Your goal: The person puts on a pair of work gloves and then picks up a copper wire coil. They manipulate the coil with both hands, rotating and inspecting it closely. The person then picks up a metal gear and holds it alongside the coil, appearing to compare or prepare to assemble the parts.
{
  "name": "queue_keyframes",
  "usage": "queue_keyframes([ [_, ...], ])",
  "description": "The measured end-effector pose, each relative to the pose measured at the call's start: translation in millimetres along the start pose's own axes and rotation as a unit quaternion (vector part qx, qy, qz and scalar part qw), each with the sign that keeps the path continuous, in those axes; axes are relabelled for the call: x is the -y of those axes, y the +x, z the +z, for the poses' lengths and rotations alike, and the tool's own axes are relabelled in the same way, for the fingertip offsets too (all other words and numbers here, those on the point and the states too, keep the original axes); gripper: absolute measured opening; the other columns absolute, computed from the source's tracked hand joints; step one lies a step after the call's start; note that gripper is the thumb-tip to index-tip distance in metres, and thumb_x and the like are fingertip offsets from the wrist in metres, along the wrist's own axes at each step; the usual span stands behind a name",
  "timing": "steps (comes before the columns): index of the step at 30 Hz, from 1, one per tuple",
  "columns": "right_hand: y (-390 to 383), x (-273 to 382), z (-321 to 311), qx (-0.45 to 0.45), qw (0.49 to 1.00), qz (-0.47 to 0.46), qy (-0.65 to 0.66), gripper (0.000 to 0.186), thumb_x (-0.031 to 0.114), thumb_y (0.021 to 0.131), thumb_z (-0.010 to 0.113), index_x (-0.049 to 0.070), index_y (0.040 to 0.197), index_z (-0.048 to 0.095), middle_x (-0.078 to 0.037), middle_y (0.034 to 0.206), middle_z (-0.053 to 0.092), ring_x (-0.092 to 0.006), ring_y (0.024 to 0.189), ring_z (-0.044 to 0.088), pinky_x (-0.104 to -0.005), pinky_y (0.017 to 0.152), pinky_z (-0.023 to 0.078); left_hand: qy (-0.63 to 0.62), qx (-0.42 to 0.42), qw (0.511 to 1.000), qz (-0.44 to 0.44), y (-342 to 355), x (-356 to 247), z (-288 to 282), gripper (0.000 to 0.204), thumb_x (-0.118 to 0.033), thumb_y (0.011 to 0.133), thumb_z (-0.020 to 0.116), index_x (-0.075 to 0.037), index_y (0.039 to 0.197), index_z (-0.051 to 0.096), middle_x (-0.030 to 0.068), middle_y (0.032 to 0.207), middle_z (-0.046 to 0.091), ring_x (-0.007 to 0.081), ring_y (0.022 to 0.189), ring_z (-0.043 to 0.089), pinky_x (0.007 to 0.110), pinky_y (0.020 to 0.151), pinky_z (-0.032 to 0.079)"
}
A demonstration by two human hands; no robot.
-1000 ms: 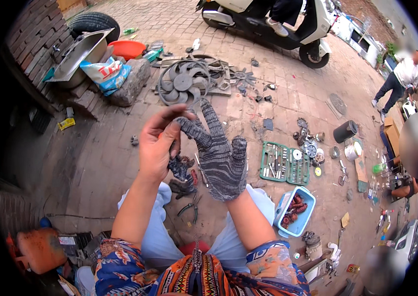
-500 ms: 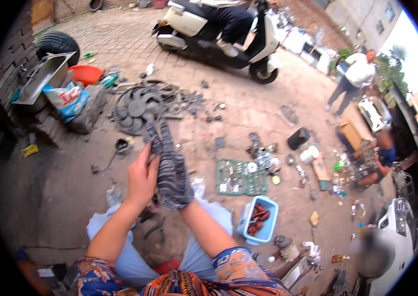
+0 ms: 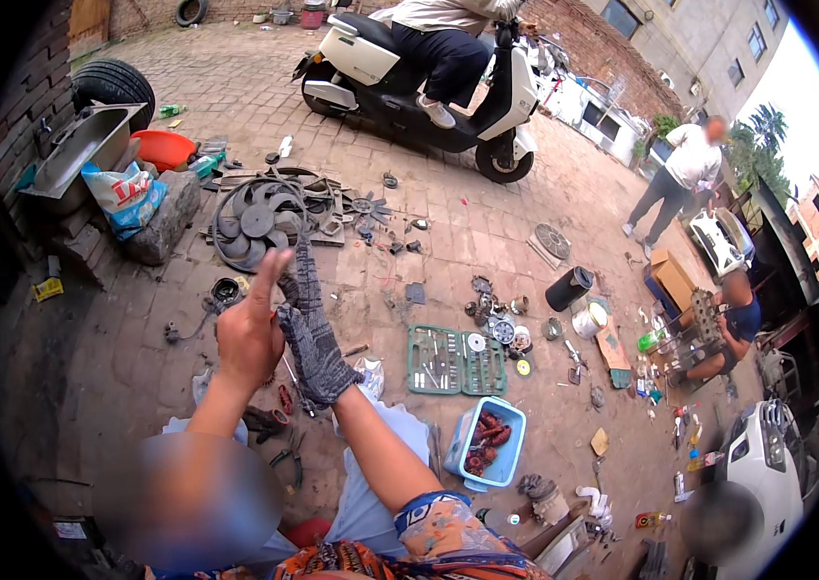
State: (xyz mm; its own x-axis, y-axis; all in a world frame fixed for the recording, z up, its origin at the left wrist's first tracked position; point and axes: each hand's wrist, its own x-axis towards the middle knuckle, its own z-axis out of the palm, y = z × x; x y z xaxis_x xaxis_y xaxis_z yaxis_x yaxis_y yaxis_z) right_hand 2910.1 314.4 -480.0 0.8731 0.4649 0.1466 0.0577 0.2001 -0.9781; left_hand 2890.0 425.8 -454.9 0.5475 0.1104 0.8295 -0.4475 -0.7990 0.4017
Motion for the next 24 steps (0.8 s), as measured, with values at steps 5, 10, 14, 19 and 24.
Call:
queue_keyframes([
  [5,11.8,-0.4,-1.8,0.017,0.996,-0.024,0.086,0.036,0.013,0.094,0.045,0.003,0.128,0.04,-0.004,0.107,0.052,-0.0094,0.091,0.048,-0.0222,0.081,0.041,-0.162,0.063,0.98,-0.098,-10.0,-5.3,13.4,0.06,-0.001,0.086,0.051,-0.01,0.141,0.028,0.017,0.095,0.065,0.0338,0.078,0.064,0.035,0.065,0.05],
  [10,19.2,-0.3,-6.0,0.023,0.988,-0.037,0.15,0.036,0.014,0.094,0.045,0.004,0.128,0.041,-0.002,0.104,0.052,-0.0083,0.087,0.047,-0.0208,0.077,0.041,-0.34,0.072,0.922,-0.169,-8.4,-17.3,6.6,0.06,0.007,0.084,0.046,-0.002,0.14,0.027,0.0168,0.126,0.052,0.0207,0.106,0.056,0.029,0.08,0.045],
  [14,19.5,-7.7,4.7,0.036,0.981,-0.02,0.189,0.036,0.015,0.093,0.044,0.005,0.128,0.042,-0.001,0.102,0.052,-0.0075,0.083,0.046,-0.0197,0.074,0.04,-0.365,-0.142,0.882,-0.261,19.4,-13.7,-8.5,0.038,-0.007,0.092,0.047,-0.004,0.129,0.042,0.0106,0.109,0.06,0.0063,0.076,0.055,0.017,0.056,0.041],
  [19,16.9,-19.9,26.5,0.064,0.975,0.005,0.214,0.036,0.015,0.093,0.044,0.006,0.128,0.043,0.001,0.098,0.052,-0.0064,0.079,0.044,-0.0184,0.071,0.04,-0.461,-0.086,0.786,-0.402,11.1,5.7,-7.9,0.036,-0.03,0.097,0.044,-0.006,0.123,0.048,0.0002,0.073,0.06,-0.0004,0.049,0.042,0.016,0.041,0.031],
  [24,16.2,-3.3,21.2,0.068,0.979,0.015,0.193,0.04,0.018,0.091,0.047,0.007,0.13,0.042,-0.005,0.105,0.05,-0.0131,0.089,0.043,-0.0228,0.076,0.038,-0.461,-0.07,0.808,-0.361,-11.0,5.9,23.6,0.036,-0.022,0.096,0.048,-0.002,0.124,0.045,0.006,0.088,0.063,0.0071,0.069,0.056,0.022,0.062,0.047],
])
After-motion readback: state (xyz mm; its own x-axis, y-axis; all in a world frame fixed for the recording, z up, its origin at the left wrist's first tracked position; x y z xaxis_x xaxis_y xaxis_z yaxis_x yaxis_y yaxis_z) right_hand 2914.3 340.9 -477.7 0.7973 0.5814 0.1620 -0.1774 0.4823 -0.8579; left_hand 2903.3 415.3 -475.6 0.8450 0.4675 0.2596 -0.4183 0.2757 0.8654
